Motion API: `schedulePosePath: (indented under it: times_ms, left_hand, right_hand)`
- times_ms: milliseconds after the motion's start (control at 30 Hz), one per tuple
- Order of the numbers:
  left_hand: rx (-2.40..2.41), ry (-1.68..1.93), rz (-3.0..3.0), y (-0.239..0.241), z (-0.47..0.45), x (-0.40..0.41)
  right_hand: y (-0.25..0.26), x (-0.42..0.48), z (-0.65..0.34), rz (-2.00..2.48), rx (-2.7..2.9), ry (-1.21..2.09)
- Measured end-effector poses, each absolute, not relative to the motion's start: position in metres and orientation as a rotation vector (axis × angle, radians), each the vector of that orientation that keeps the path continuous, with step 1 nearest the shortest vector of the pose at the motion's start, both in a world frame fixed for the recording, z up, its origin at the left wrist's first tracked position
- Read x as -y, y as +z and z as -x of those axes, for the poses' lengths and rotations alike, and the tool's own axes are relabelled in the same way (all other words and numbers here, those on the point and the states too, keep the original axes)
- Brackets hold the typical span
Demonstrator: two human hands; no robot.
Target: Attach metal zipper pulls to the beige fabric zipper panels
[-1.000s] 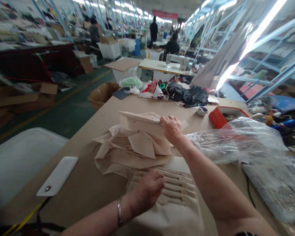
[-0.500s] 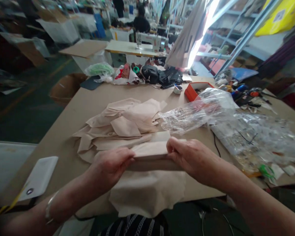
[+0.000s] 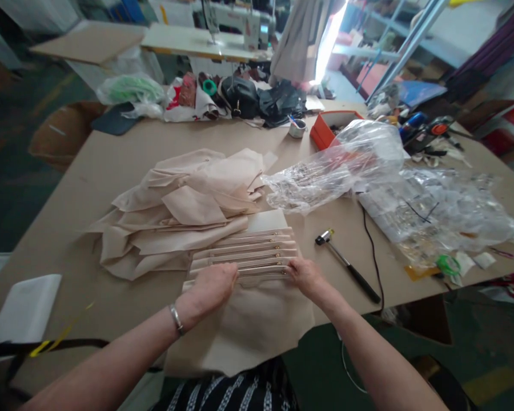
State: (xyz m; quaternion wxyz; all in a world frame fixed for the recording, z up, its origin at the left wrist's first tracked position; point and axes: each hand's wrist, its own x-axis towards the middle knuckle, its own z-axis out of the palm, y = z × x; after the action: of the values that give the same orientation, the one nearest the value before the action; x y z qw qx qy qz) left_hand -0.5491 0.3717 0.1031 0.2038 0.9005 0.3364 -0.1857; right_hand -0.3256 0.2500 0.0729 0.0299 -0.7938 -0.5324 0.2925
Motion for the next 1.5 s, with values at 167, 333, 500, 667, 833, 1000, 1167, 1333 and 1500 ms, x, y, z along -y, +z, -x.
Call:
schedulePosePath:
  times_ms: [167,333,500,667,833,1000,1167,1333,1500]
  left_hand:
    - [-0.984,-0.541,-2.532,0.086,0.545,-0.373]
    - [-0.949,-0.349,-2.685,0.094,0.547,-0.356]
    - [-0.594,-0.096,-2.87,0.069,0.553,-0.33]
    - [-0.644,-0.111,-2.834,0.046,0.553,-0.324]
    - [-0.643,-0.151,-2.779,0.051,0.551,-0.326]
    - [-0.62,-0.182,-2.626,0.073,0.555,-0.339]
    - [-0.683,0.547,-2.548,0.136,0.569,-0.383]
    - [-0.64,1.277,-2.542,0.208,0.577,-0.427]
    - [-0.634,1.209,-2.684,0.234,0.575,-0.433]
  right_hand:
    - [0.05,-0.257,0.33,2.545,1.668,0.86]
    - [0.043,-0.255,0.328,2.571,1.74,0.856]
    - [0.067,-0.283,0.319,2.569,1.854,0.903]
    - [0.106,-0.39,0.341,2.228,1.923,0.494]
    - [0.095,-0.493,0.38,2.201,1.818,0.577]
    - [0.107,-0.511,0.384,2.1,1.844,0.681]
    - [0.186,-0.482,0.369,1.924,2.02,0.58]
    - [0.26,-0.432,0.373,1.849,2.463,0.24]
    - [0.287,-0.402,0.369,1.721,2.343,0.491]
